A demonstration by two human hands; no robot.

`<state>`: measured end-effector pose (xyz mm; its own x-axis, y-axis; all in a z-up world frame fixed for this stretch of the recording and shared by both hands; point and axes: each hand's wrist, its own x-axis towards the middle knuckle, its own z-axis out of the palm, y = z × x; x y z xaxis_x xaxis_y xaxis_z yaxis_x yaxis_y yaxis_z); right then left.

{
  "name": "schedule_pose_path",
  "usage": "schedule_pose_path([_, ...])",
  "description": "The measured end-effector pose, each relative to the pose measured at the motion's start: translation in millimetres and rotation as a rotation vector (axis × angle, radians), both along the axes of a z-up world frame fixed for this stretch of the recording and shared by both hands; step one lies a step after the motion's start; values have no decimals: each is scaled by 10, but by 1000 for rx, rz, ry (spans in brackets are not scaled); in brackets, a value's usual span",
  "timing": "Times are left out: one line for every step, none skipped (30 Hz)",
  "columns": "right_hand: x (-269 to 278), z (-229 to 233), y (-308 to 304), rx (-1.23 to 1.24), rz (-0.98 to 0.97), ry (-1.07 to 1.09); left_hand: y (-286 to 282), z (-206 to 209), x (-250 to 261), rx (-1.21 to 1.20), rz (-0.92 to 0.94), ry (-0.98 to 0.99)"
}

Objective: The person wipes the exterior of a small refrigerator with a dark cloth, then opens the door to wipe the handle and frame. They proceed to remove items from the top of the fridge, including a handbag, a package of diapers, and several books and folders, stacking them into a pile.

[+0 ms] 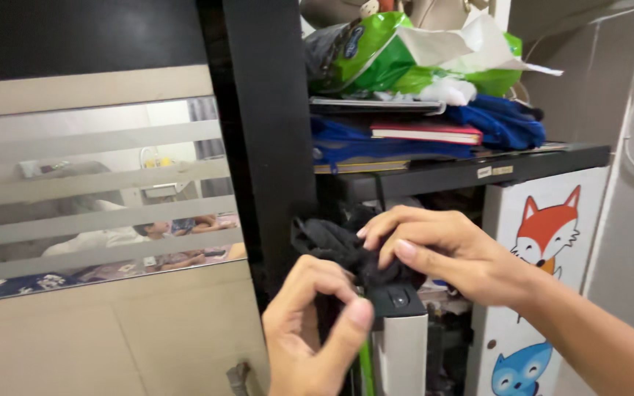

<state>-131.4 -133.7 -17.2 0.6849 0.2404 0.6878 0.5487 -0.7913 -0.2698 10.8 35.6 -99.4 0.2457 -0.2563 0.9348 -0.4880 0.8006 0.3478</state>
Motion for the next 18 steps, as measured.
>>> schedule_pose_path([86,-26,-59,27,2,-13,10,-1,-30,1,22,-9])
schedule_pose_path([193,-44,-123,57,-34,-21,15,-5,-59,2,45,-19])
schedule_pose_path([319,-50,-197,86,-72,-29,18,-7,-87,2,66,-29])
schedule_pose_path([447,-55,-275,115,-110,-37,18,-9,-112,-10,81,-32])
schedule_pose_path([586,-55,-355,101,-168,-67,22,-16,-129,-19,95,-37])
schedule_pose_path([723,-49,-425,87,-227,-98,32,-23,-139,-29,109,-41])
schedule_pose_path([821,-48,-479,69,-287,-131,38,-20,-139,-27,117,-45])
schedule_pose_path([876,-76,-504,45,-304,-131,47,-16,-139,-25,126,-48])
schedule_pose_path([913,-64,-519,16,-323,-131,50,-11,-150,-27,133,-50])
schedule_pose_path([944,-19,-523,-13,-341,-131,55,0,-145,-6,122,-36])
schedule_pose_path([910,-46,-496,37,-312,-103,75,-10,-139,26,109,-13])
schedule_pose_path([850,-69,-452,88,-284,-76,88,-23,-141,58,95,9])
schedule_pose_path([805,-48,-401,135,-256,-54,90,-24,-140,63,119,-4])
schedule_pose_path([718,-52,-335,160,-223,-19,95,-21,-138,68,143,-17])
schedule_pose_path([590,-53,-273,178,-187,15,93,-12,-141,66,170,-29])
schedule_pose_path([450,-63,-208,196,-151,49,95,-6,-151,40,213,-49])
schedule_pose_path([289,-99,-148,146,-90,34,101,0,-164,11,260,-70])
schedule_pose_path([158,-149,-96,96,-29,20,107,4,-180,-17,308,-90])
